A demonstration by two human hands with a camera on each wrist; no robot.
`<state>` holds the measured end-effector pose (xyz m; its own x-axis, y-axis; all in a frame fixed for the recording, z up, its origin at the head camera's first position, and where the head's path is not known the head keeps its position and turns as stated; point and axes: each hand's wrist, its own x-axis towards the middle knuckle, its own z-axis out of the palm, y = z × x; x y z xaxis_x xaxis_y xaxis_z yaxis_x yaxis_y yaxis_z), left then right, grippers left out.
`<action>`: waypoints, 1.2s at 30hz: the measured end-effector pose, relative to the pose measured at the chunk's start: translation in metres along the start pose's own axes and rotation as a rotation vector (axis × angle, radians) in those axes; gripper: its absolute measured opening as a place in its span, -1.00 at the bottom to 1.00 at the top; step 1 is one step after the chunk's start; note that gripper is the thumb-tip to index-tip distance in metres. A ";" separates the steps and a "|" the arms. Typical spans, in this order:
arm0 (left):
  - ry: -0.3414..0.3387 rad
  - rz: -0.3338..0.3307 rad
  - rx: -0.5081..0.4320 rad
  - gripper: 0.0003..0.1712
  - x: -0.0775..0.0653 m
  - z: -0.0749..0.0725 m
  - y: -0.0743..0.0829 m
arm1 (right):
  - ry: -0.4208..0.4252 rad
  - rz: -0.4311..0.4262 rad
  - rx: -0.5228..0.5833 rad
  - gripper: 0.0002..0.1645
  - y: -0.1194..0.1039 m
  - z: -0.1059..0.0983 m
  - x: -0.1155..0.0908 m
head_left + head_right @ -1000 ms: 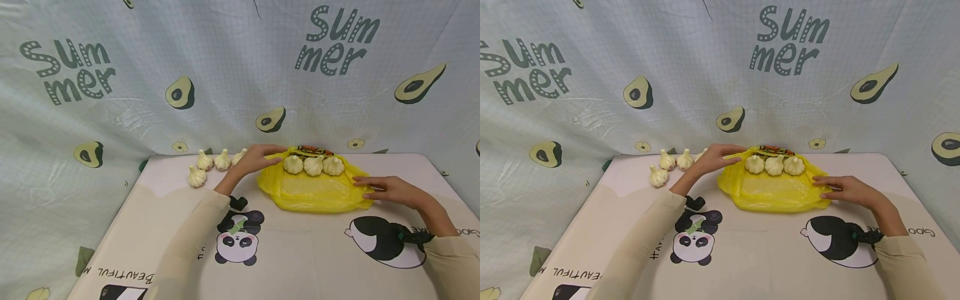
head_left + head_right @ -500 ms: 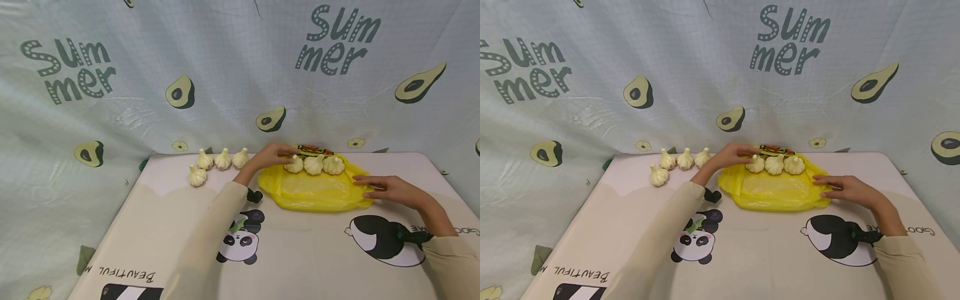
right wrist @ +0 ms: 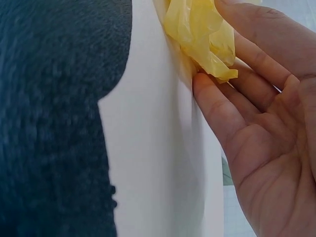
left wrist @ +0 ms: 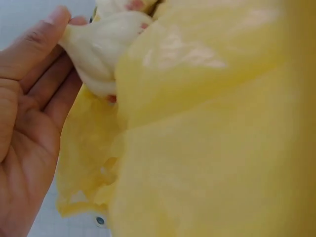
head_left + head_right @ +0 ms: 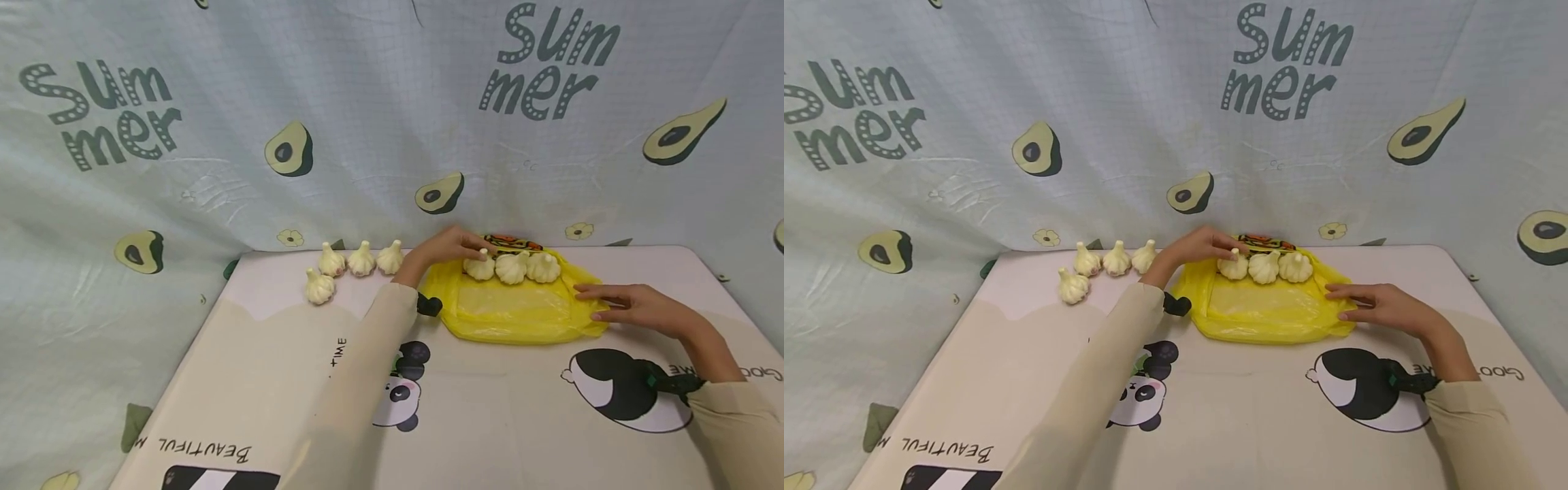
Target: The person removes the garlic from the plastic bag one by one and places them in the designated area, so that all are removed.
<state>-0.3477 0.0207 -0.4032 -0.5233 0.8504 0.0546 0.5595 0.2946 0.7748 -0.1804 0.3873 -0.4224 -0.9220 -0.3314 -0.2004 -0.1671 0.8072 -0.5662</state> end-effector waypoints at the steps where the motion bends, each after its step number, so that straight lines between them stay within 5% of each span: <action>1: -0.008 0.007 -0.011 -0.67 0.000 -0.001 -0.001 | -0.002 -0.003 0.005 -0.37 0.000 0.000 0.000; 18: -0.187 0.076 -0.087 -0.63 0.013 -0.009 -0.001 | -0.003 -0.013 0.007 -0.36 -0.003 -0.001 0.000; 28: -0.117 -0.045 -0.214 -0.69 0.011 -0.006 -0.005 | -0.031 0.001 0.035 -0.35 -0.005 0.001 0.001; 36: -0.021 0.057 -0.194 -0.73 0.010 0.000 -0.012 | -0.016 -0.004 0.001 -0.37 -0.004 -0.002 0.001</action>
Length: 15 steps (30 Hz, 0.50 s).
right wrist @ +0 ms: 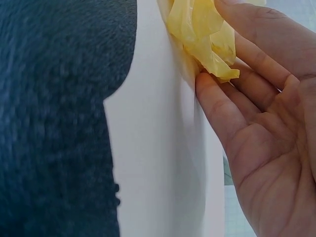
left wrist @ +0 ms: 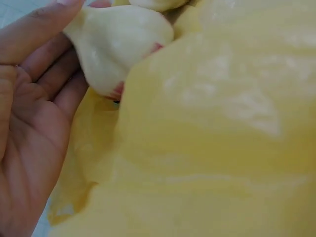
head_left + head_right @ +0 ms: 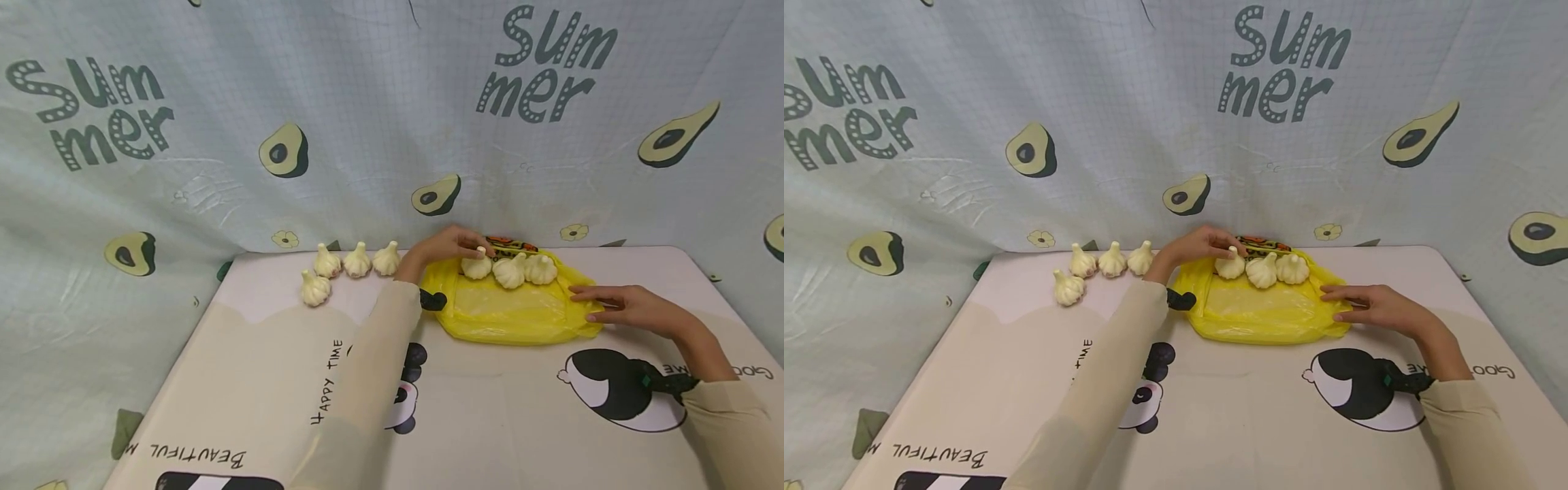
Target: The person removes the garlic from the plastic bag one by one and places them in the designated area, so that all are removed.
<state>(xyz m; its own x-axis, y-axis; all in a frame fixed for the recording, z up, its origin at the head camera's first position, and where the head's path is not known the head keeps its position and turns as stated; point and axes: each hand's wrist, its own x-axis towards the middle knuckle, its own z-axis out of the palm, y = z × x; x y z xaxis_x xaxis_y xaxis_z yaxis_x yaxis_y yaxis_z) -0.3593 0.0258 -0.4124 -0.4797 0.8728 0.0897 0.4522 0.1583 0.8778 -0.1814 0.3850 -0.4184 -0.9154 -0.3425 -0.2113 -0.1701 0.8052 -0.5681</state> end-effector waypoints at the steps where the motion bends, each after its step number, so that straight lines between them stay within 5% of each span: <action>1: 0.011 0.011 0.012 -0.73 0.000 0.001 0.000 | 0.000 -0.002 0.004 -0.37 0.000 0.000 0.000; 15: 0.078 0.072 0.030 -0.70 -0.020 0.004 0.009 | -0.006 -0.006 0.019 -0.39 0.002 0.000 0.001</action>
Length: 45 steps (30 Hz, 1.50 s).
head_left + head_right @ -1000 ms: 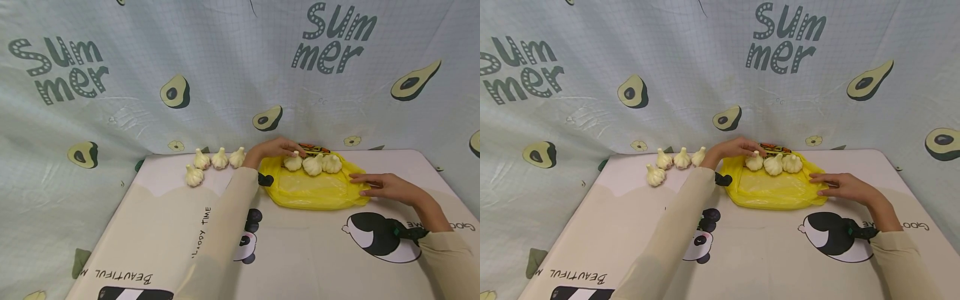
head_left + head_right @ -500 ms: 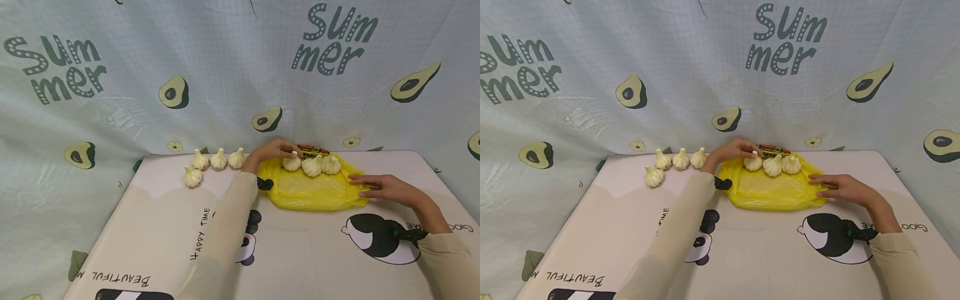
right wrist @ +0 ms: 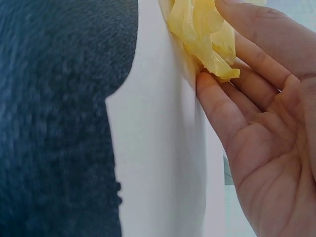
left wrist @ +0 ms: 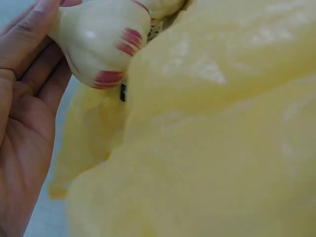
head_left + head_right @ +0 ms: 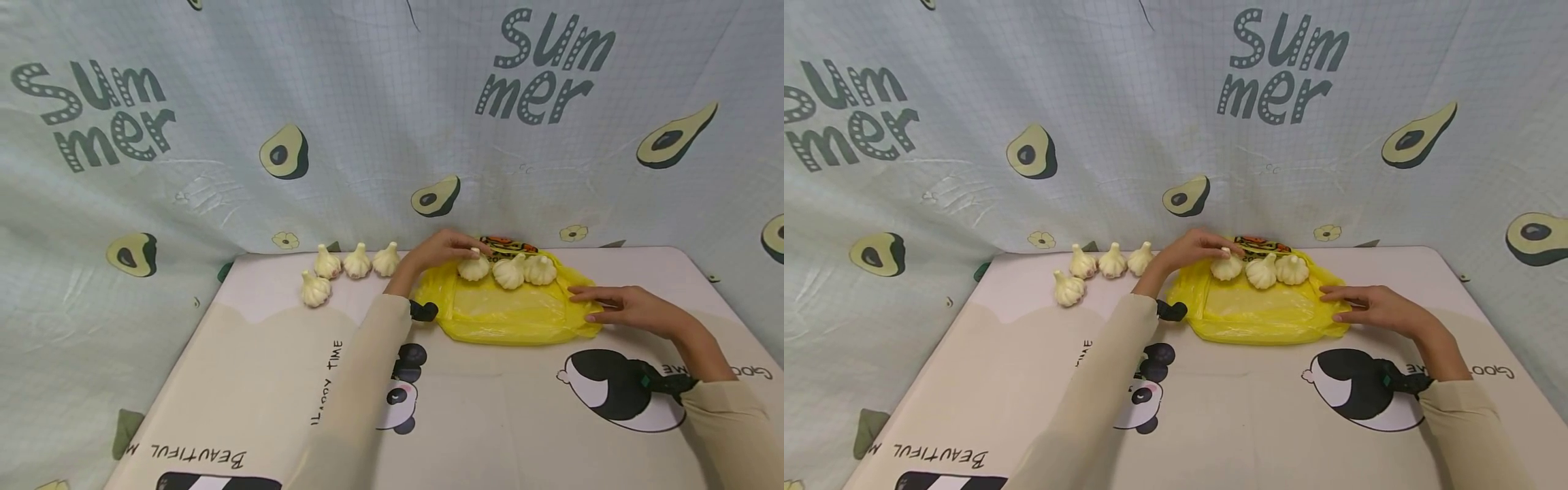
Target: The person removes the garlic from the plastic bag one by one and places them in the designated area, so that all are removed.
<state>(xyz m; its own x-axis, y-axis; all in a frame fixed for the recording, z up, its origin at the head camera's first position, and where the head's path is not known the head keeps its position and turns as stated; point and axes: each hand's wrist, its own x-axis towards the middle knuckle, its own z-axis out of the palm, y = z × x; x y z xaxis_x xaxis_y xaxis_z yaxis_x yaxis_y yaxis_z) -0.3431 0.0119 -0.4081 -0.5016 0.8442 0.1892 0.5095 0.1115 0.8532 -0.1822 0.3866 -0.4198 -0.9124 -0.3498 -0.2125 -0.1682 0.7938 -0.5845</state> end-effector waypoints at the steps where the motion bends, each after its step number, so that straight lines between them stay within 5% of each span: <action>1: 0.009 -0.007 -0.006 -0.68 -0.003 0.000 0.003 | 0.001 0.001 -0.003 -0.38 0.000 0.000 0.000; 6: 0.060 -0.014 0.012 -0.67 -0.017 -0.004 0.015 | 0.007 0.008 -0.010 -0.37 0.000 0.001 0.000; 17: 0.060 0.003 0.119 -0.68 -0.044 -0.017 0.025 | 0.008 0.005 -0.001 -0.37 -0.003 0.003 -0.003; 25: 0.083 -0.018 0.077 -0.68 -0.063 -0.025 0.038 | 0.010 0.014 -0.013 -0.37 -0.003 0.002 -0.003; 35: 0.109 0.046 0.164 -0.68 -0.087 -0.039 0.046 | -0.006 0.009 0.016 -0.38 -0.004 0.004 -0.003; 45: 0.133 -0.022 0.181 -0.69 -0.117 -0.052 0.052 | -0.011 0.003 0.024 -0.38 -0.005 0.003 -0.003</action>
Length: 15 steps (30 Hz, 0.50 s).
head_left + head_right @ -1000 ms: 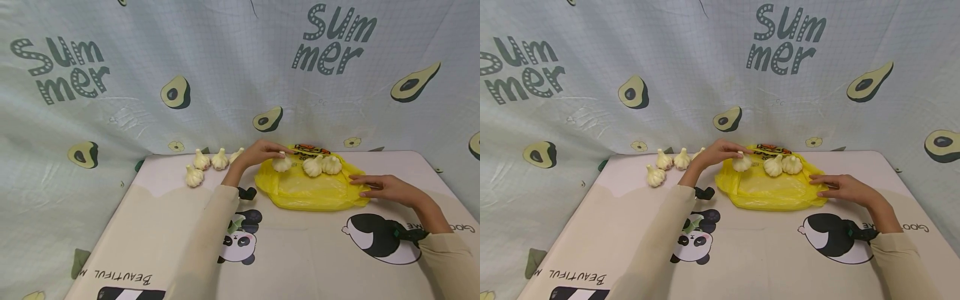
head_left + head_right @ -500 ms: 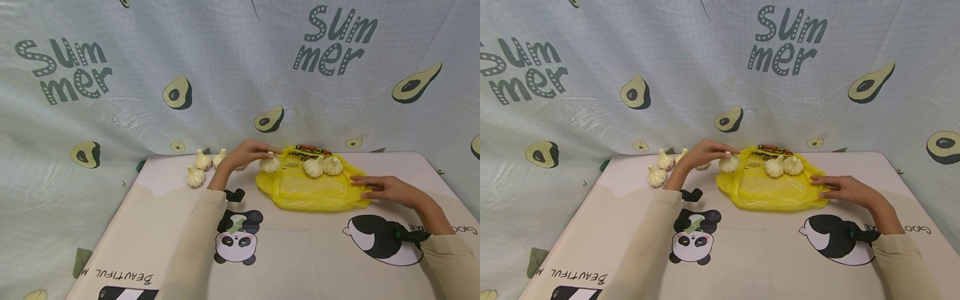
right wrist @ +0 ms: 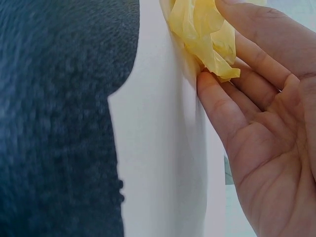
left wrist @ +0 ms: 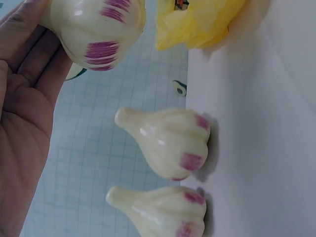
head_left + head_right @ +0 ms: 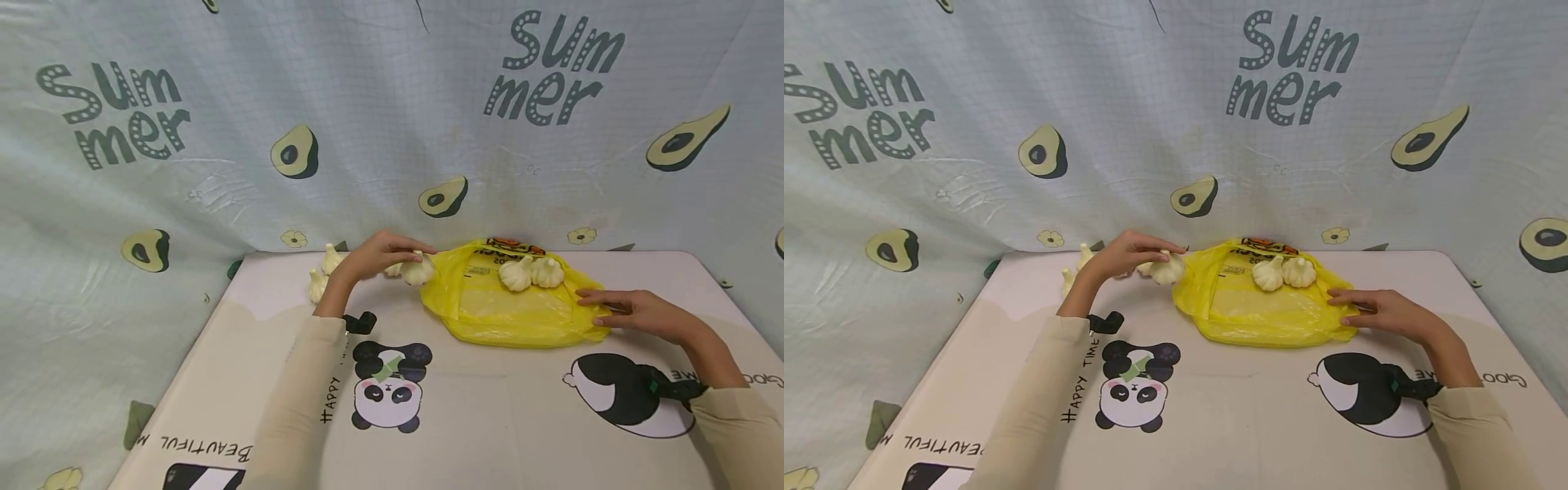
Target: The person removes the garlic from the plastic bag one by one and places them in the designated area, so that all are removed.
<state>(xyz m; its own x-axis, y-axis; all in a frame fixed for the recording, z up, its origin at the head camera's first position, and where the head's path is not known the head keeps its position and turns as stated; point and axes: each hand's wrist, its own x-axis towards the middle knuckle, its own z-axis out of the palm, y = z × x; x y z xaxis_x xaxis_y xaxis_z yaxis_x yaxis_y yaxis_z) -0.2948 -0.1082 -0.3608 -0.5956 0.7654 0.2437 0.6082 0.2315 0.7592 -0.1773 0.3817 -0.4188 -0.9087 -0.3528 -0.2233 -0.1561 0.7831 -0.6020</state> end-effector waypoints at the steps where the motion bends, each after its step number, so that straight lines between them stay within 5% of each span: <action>1: 0.003 -0.009 0.004 -0.69 -0.002 -0.001 0.000 | 0.002 -0.004 -0.002 -0.38 0.000 0.000 0.000; 15: 0.018 -0.053 0.101 -0.70 -0.026 -0.020 -0.001 | 0.001 -0.017 -0.024 -0.42 0.000 -0.003 -0.001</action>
<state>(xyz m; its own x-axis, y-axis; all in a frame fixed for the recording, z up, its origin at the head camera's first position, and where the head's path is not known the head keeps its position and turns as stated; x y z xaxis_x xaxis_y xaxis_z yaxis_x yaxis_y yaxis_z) -0.2898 -0.1402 -0.3558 -0.6371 0.7397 0.2166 0.6251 0.3315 0.7067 -0.1782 0.3840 -0.4162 -0.9064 -0.3652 -0.2124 -0.1806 0.7894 -0.5867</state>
